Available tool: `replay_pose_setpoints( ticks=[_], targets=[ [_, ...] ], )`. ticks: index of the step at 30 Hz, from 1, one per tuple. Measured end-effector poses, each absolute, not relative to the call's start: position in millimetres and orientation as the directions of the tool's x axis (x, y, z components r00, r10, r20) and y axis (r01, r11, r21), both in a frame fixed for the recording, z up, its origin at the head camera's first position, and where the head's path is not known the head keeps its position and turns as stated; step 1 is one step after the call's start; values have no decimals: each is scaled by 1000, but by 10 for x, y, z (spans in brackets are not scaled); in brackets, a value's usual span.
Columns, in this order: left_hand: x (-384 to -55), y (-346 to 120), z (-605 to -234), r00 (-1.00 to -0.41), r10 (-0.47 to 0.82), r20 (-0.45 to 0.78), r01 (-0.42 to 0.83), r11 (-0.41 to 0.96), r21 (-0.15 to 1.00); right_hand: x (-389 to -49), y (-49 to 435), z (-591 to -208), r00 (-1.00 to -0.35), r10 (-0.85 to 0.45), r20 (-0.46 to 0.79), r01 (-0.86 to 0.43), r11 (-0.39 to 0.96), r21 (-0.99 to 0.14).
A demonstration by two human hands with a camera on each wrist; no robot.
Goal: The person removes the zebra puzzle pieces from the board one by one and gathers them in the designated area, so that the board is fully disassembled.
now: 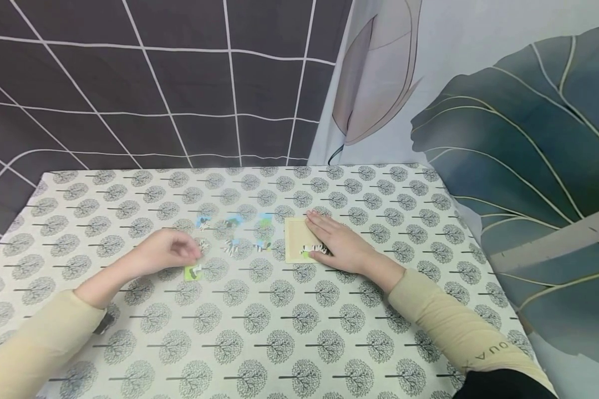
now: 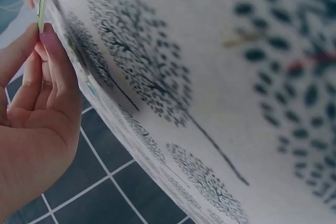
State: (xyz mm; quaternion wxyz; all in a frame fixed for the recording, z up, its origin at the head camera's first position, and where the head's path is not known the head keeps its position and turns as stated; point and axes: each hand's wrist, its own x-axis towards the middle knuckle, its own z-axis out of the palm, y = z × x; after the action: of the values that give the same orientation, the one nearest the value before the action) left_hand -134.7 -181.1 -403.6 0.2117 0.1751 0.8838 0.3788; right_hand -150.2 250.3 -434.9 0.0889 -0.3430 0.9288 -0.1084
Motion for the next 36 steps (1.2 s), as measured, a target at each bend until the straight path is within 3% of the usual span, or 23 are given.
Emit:
replay_pose_setpoints(
  ticks=[24, 36],
  targets=[
    [-1385, -1725, -4010, -874, 447, -190, 195, 680, 707, -1515, 2515, -4368, -747, -659, -84, -619, 736, -274],
    [-1705, -1161, -3904, -817, 558, -143, 302, 627, 719, -1516, 2524, -4335, -739, -668, -89, -624, 728, -285]
  ],
)
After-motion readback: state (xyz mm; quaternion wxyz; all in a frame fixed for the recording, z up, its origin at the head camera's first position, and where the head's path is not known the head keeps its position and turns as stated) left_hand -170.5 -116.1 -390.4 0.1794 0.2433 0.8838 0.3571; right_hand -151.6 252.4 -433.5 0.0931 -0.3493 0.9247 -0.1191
